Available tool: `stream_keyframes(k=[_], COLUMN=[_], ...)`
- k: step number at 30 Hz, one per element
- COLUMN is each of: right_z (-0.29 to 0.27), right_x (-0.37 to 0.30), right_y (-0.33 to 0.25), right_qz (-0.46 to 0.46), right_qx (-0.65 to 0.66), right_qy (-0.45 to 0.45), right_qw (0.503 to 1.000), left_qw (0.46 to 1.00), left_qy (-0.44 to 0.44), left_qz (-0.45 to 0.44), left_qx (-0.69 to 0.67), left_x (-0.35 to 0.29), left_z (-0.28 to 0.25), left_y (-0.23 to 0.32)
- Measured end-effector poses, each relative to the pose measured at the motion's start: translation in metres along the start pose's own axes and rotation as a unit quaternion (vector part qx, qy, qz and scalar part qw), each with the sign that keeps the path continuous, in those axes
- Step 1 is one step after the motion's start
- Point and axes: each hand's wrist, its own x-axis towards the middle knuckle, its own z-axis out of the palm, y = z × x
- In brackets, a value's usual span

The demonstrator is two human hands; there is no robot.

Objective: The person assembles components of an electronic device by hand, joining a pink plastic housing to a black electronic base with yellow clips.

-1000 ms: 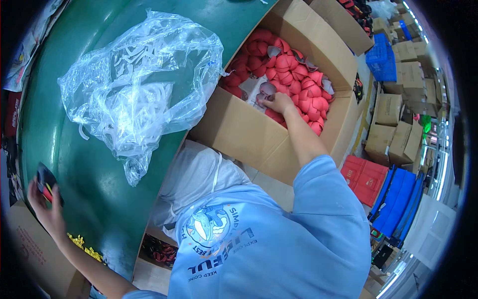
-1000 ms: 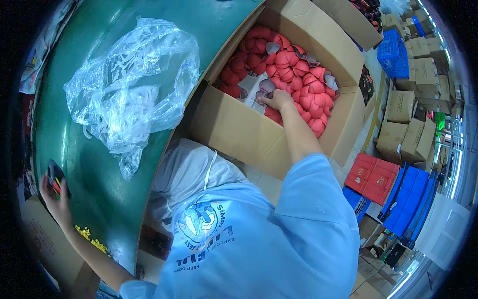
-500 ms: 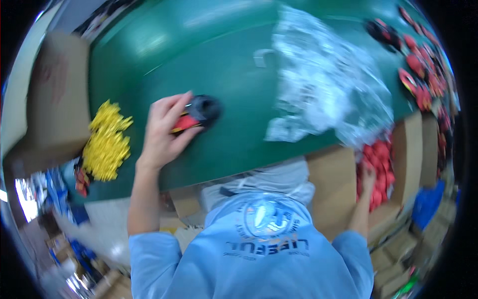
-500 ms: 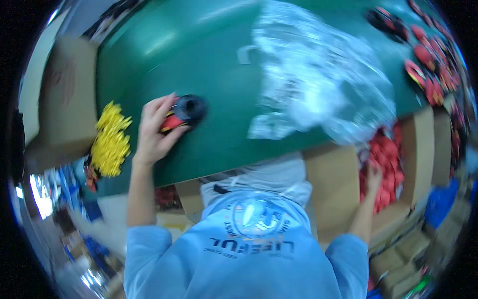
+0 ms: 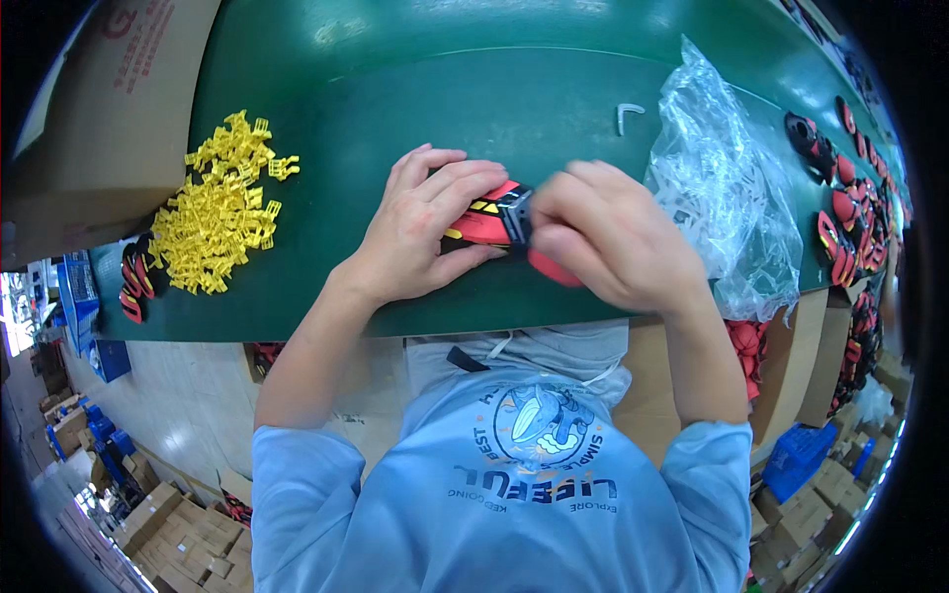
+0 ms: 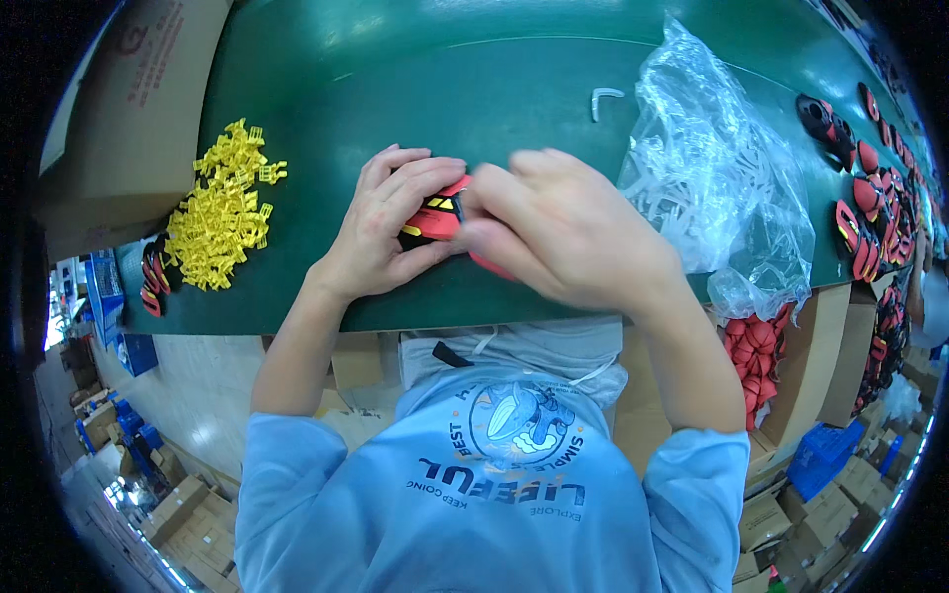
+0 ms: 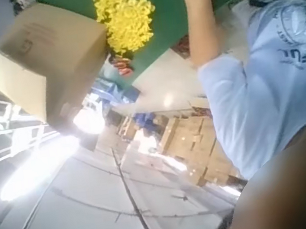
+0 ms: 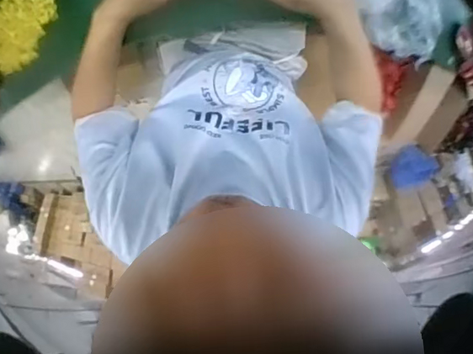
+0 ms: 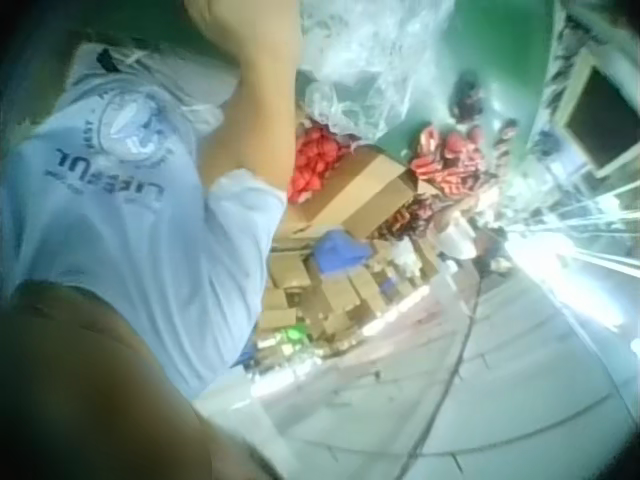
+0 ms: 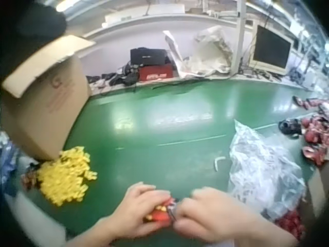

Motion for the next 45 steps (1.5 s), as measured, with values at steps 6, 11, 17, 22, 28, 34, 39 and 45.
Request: stream_keyframes(k=[6, 11, 17, 22, 28, 34, 39, 45], right_z=[0.038, 0.040, 0.033, 0.027, 0.036, 0.036, -0.016, 0.067], right_x=[0.014, -0.006, -0.010, -0.014, -0.015, -0.027, -0.010, 0.015], right_y=[0.031, 0.031, 0.023, 0.032, 0.034, 0.039, 0.021, 0.024], right_qz=[-0.010, 0.046, 0.022, 0.019, -0.003, 0.031, -0.016, 0.034], right_qx=[-0.086, -0.046, -0.055, -0.095, -0.095, -0.041, 0.381, 0.160], right_qy=[0.208, 0.122, 0.101, 0.077, 0.115, 0.109, 0.086, 0.428], right_qw=[0.974, 0.990, 0.993, 0.992, 0.989, 0.993, 0.920, 0.889], left_qw=[0.999, 0.999, 0.998, 0.998, 0.998, 0.999, 0.998, 0.998], left_qy=[0.034, 0.035, 0.045, 0.051, 0.061, 0.033, 0.056, 0.049], left_qz=[-0.021, -0.023, -0.017, 0.000, 0.019, 0.031, 0.020, 0.032], left_qx=[-0.035, -0.030, -0.035, -0.024, 0.000, 0.020, 0.027, 0.014], left_x=[0.004, 0.000, -0.001, 0.006, 0.007, 0.029, 0.024, 0.033], left_z=[0.003, 0.004, 0.004, 0.006, 0.004, 0.015, 0.015, 0.022], left_y=[0.002, 0.002, 0.002, -0.002, -0.004, 0.003, 0.003, 0.001])
